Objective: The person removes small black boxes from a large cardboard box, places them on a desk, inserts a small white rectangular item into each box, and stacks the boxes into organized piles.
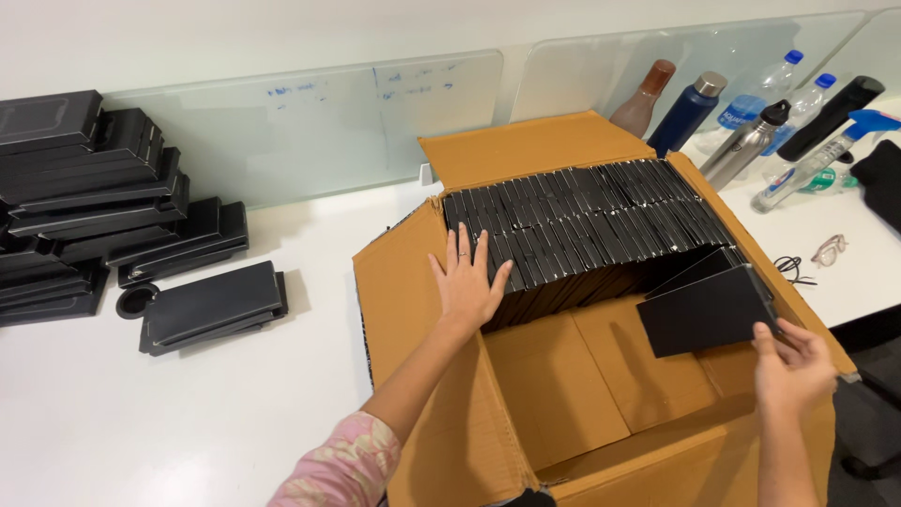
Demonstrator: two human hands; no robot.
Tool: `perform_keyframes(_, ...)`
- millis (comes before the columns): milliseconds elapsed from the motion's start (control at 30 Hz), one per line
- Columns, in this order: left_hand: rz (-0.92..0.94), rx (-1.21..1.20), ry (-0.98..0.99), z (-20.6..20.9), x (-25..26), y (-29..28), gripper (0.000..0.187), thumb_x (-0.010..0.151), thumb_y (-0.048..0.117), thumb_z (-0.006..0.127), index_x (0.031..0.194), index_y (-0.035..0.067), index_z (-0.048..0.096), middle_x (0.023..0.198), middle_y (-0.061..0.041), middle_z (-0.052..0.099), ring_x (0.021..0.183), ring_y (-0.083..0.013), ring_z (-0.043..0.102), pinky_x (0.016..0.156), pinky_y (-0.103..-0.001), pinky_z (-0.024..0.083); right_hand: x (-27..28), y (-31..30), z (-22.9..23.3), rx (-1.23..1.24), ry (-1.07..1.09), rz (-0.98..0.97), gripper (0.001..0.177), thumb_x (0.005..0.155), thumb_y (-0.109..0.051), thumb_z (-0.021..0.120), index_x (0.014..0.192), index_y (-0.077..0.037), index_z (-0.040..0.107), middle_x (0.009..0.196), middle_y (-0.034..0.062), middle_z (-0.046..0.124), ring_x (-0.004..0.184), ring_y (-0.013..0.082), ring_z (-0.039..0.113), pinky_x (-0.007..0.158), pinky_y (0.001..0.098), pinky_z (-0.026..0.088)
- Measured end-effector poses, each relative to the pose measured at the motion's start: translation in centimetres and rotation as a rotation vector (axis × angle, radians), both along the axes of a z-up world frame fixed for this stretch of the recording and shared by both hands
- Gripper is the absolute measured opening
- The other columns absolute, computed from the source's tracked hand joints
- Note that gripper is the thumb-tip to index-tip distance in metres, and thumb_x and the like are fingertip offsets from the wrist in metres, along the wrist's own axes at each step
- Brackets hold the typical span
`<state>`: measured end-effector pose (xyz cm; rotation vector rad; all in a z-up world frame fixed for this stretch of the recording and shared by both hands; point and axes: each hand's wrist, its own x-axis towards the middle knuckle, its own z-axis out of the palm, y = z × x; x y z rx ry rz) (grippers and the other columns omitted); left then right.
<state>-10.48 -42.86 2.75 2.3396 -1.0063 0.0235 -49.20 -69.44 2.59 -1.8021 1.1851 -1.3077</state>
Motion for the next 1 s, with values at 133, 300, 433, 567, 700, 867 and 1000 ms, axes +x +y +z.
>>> perform_keyframes(133, 0.006, -0.009, -0.027, 0.2, 0.0, -0.1, 0.074, 0.1, 0.06, 0.044, 0.157, 0.015, 0.037, 0.167, -0.019, 0.017, 0.155, -0.0356, 0.011, 0.117, -0.071, 0.007, 2.2, -1.6, -0.6, -0.047, 0.061, 0.051, 0.029, 0.101, 0.0, 0.078, 0.121, 0.011, 0.061, 0.121, 0.0227, 0.069, 0.105, 0.0255, 0.073, 0.086, 0.0308, 0.06)
perform_keyframes(300, 0.024, 0.021, -0.018, 0.5, -0.1, -0.1, 0.073, 0.098, 0.061, 0.044, 0.157, 0.017, 0.037, 0.168, -0.017, 0.018, 0.155, -0.0347, 0.012, 0.118, -0.07, 0.009, 4.1, -1.9, -0.9, -0.107, 0.107, -0.018, 0.022, 0.102, -0.001, 0.079, 0.116, 0.008, 0.065, 0.112, 0.0226, 0.071, 0.101, 0.0256, 0.073, 0.087, 0.0308, 0.061)
perform_keyframes(433, 0.011, 0.052, -0.027, 0.6, 0.1, -0.2, 0.075, 0.098, 0.062, 0.044, 0.158, 0.017, 0.036, 0.168, -0.017, 0.018, 0.155, -0.0354, 0.011, 0.117, -0.069, 0.01, 4.3, -2.3, -0.7, -0.154, 0.149, -0.018, 0.025, 0.099, -0.002, 0.08, 0.118, 0.006, 0.066, 0.11, 0.0225, 0.07, 0.096, 0.0239, 0.073, 0.082, 0.0309, 0.061)
perform_keyframes(567, 0.007, 0.076, -0.038, 0.7, 0.1, -0.3, 0.075, 0.098, 0.062, 0.044, 0.157, 0.016, 0.035, 0.167, -0.018, 0.018, 0.155, -0.0358, 0.011, 0.117, -0.069, 0.01, 4.8, -2.3, -0.7, -0.159, 0.231, -0.045, 0.023, 0.098, -0.002, 0.08, 0.114, 0.006, 0.066, 0.1, 0.0208, 0.071, 0.087, 0.0248, 0.072, 0.076, 0.0333, 0.059)
perform_keyframes(700, -0.012, 0.041, -0.054, 0.4, 0.0, -0.1, 0.074, 0.1, 0.06, 0.045, 0.158, 0.015, 0.037, 0.167, -0.02, 0.02, 0.155, -0.038, 0.013, 0.117, -0.07, 0.011, 5.0, -2.6, -1.0, -0.077, 0.236, -0.029, 0.023, 0.099, -0.003, 0.074, 0.115, 0.005, 0.06, 0.098, 0.0168, 0.066, 0.083, 0.024, 0.071, 0.073, 0.0327, 0.059)
perform_keyframes(867, -0.022, 0.032, -0.067, 0.6, -0.1, -0.2, 0.073, 0.101, 0.058, 0.046, 0.157, 0.014, 0.038, 0.167, -0.022, 0.021, 0.154, -0.0398, 0.014, 0.116, -0.071, 0.012, 5.3, -3.2, -1.2, -0.15, 0.292, -0.023, 0.022, 0.098, 0.0, 0.075, 0.11, 0.005, 0.058, 0.112, 0.0177, 0.06, 0.092, 0.0255, 0.067, 0.076, 0.0339, 0.058)
perform_keyframes(1000, -0.021, 0.026, -0.053, 0.7, -0.2, -0.1, 0.073, 0.1, 0.058, 0.046, 0.157, 0.013, 0.039, 0.167, -0.022, 0.021, 0.155, -0.0401, 0.014, 0.116, -0.071, 0.012, 5.4, -3.7, -1.5, -0.145, 0.26, 0.0, 0.02, 0.099, 0.001, 0.074, 0.112, 0.004, 0.058, 0.117, 0.017, 0.059, 0.098, 0.0236, 0.067, 0.081, 0.0336, 0.06)
